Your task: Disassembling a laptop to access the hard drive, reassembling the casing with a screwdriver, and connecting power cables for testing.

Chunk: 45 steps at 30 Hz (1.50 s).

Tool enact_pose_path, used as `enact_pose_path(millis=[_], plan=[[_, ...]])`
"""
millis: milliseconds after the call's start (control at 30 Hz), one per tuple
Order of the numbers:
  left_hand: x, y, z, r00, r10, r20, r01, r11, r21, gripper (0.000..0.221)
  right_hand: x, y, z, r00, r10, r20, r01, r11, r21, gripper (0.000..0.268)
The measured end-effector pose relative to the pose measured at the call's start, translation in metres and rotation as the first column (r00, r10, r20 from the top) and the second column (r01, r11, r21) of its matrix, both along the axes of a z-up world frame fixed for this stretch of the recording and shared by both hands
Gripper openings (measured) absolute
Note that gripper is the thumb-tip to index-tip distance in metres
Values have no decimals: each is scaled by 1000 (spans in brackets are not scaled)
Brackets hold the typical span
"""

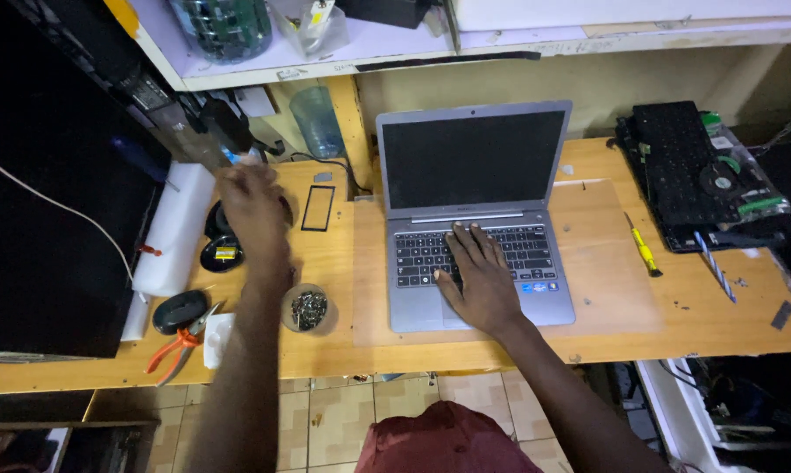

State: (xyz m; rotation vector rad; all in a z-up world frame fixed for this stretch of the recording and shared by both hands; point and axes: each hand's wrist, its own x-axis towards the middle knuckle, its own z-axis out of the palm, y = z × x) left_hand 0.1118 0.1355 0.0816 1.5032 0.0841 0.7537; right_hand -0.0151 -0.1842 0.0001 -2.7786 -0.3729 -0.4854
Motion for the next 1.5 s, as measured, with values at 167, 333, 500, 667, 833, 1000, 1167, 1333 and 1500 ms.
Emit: enact_pose_path(millis=[167, 333, 500, 667, 833, 1000, 1167, 1333, 1500], plan=[[74, 46, -13, 852, -522, 44, 279, 381, -882, 55, 0, -2, -6, 1000, -13, -2, 13, 1000, 17, 62], [91, 58, -19, 804, -552, 220, 371, 178, -911, 38, -2, -1, -3, 1000, 5, -13, -5, 1000, 13, 62], [77, 67, -31, 763, -480, 433, 596, 262, -759, 18, 1, 0, -3, 999, -14, -47, 14, 1000, 11, 65], [53, 44, -25, 861, -374, 344, 508, 612, -606, 40, 2, -1, -3, 1000, -11, -29, 11, 1000, -5, 63], [41, 15, -17, 877, -439, 193, 479, 777, -409, 46, -1, 1, 9, 996, -6, -85, 6, 1000, -11, 63], [36, -15, -2, 897, -413, 157, 440, 807, -393, 38, -4, 3, 17, 992, -10, -128, 8, 1000, -13, 64], [82, -8, -55, 937, -311, 159, 348, 850, -394, 44, 2, -1, 9, 994, 11, -109, -7, 999, 37, 60], [43, -11, -23, 946, -260, 194, 321, 841, -436, 43, 3, 2, -8, 999, 37, -27, -37, 999, 16, 65], [13, -4, -11, 926, -326, 192, 376, 853, -362, 50, 2, 2, -8, 997, -36, -72, 30, 997, -71, 64]])
